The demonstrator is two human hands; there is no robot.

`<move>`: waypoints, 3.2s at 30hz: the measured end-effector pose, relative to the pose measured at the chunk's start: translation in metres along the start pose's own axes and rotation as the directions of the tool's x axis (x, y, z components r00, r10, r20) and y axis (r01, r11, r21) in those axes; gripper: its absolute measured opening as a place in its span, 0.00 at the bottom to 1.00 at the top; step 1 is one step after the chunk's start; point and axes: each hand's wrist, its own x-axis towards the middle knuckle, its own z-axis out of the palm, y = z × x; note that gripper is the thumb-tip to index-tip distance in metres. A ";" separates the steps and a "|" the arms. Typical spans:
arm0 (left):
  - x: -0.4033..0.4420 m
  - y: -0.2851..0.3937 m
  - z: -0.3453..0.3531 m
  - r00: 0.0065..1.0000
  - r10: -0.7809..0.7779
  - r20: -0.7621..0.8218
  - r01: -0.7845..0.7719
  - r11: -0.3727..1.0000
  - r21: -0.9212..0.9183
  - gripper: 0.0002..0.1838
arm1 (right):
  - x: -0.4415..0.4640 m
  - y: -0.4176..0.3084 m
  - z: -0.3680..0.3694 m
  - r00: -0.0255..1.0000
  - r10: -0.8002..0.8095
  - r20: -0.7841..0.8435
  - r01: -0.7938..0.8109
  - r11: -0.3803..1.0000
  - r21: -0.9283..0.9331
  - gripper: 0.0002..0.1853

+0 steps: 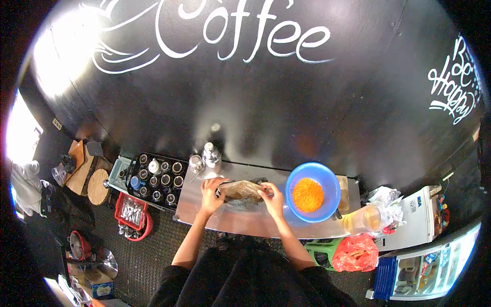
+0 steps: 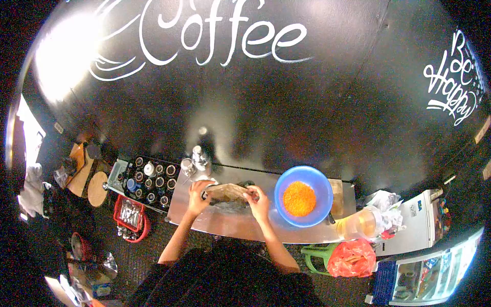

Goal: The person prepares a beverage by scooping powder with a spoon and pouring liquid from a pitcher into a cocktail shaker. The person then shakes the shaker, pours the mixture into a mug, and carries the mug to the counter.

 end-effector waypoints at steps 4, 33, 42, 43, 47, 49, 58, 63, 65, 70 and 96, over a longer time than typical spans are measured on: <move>0.004 0.005 0.001 0.991 0.054 0.121 -0.058 0.998 0.037 0.09 | -0.002 0.000 -0.003 0.992 -0.104 0.067 0.110 0.989 -0.100 0.15; -0.002 0.024 0.018 0.997 -0.017 -0.071 0.021 0.998 0.054 0.05 | 0.009 -0.001 -0.012 0.979 -0.195 0.059 0.200 0.975 -0.101 0.04; 0.002 -0.003 0.012 0.995 -0.094 0.017 0.095 0.995 -0.035 0.08 | 0.013 0.003 -0.007 0.929 -0.371 0.009 0.358 0.889 -0.285 0.05; 0.004 0.000 0.010 0.996 -0.082 0.021 0.083 0.995 -0.062 0.09 | 0.012 0.003 -0.007 0.927 -0.375 0.014 0.363 0.888 -0.282 0.05; -0.008 -0.014 0.017 0.979 -0.201 0.020 0.202 0.967 -0.153 0.17 | 0.002 0.003 -0.012 0.965 -0.254 0.062 0.262 0.939 -0.221 0.10; -0.022 -0.062 0.045 0.934 -0.355 0.035 0.356 0.928 -0.105 0.20 | -0.004 -0.002 -0.014 0.978 -0.190 0.079 0.203 0.959 -0.199 0.13; -0.057 -0.044 0.061 0.527 -0.525 0.668 0.765 -0.048 -0.642 0.54 | -0.016 0.018 -0.031 0.938 0.015 0.347 -0.014 1.000 -0.004 0.26; -0.065 -0.031 0.071 0.564 -0.602 0.564 0.637 -0.117 -0.762 0.52 | -0.016 0.017 -0.042 0.939 -0.046 0.342 0.052 0.999 -0.010 0.27; -0.069 -0.024 0.064 0.630 -0.575 0.522 0.623 -0.026 -0.782 0.51 | -0.018 0.015 -0.046 0.930 -0.091 0.355 0.094 0.996 0.009 0.27; -0.076 -0.016 0.043 0.547 -0.747 0.379 0.678 0.129 -0.723 0.48 | -0.026 -0.004 -0.046 0.928 0.010 0.372 -0.002 1.000 -0.021 0.31; -0.303 -0.097 -0.299 0.498 -0.860 0.110 0.658 0.292 -0.694 0.36 | -0.208 -0.060 0.174 0.939 -0.062 0.337 0.053 0.998 0.034 0.38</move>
